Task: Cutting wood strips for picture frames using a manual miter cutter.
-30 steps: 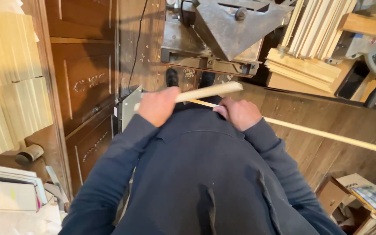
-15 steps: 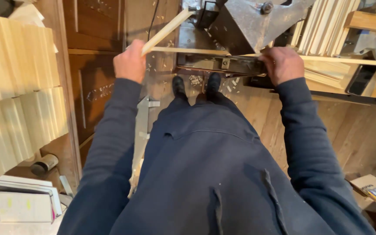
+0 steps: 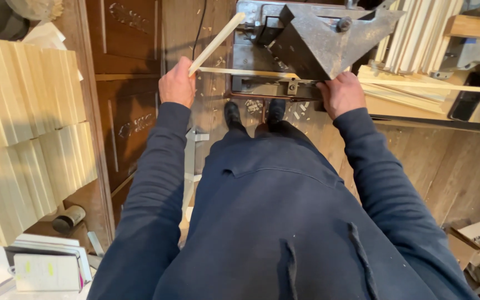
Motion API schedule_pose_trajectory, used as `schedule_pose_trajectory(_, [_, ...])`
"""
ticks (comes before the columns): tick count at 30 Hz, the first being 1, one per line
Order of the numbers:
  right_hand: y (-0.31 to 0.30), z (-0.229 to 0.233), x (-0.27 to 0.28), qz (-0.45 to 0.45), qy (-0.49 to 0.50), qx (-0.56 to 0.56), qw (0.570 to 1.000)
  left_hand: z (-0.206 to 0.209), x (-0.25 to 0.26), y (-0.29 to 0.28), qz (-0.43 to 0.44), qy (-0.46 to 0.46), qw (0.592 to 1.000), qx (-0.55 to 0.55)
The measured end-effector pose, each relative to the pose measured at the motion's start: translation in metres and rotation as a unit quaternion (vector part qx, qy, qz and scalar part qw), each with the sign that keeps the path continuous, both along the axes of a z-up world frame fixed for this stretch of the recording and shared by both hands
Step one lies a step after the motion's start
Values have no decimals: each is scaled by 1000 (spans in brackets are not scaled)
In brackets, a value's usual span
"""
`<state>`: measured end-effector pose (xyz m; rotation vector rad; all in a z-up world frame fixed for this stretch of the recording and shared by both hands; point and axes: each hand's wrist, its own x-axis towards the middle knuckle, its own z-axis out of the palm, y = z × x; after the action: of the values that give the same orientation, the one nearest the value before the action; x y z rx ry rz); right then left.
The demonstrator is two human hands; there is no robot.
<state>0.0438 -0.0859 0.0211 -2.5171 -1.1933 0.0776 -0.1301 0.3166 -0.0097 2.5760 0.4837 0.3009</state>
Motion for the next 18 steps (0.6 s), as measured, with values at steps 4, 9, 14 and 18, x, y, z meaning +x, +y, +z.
schedule_pose_trajectory(4, [9,5,-8,-66,30,-48,996,40,-6,-12,22,-153,983,-101])
schedule_pose_trajectory(9, [9,0,-9,-76,50,-103,990,51,-36,-36,107,-181,444,-871])
schedule_pose_trajectory(14, [22,20,-11,-47,27,-10,998,94,-34,-65,60,-156,351,-921])
schedule_pose_trajectory(18, [18,16,-14,-49,33,-3,998,65,-49,-80,52,-169,373,-911])
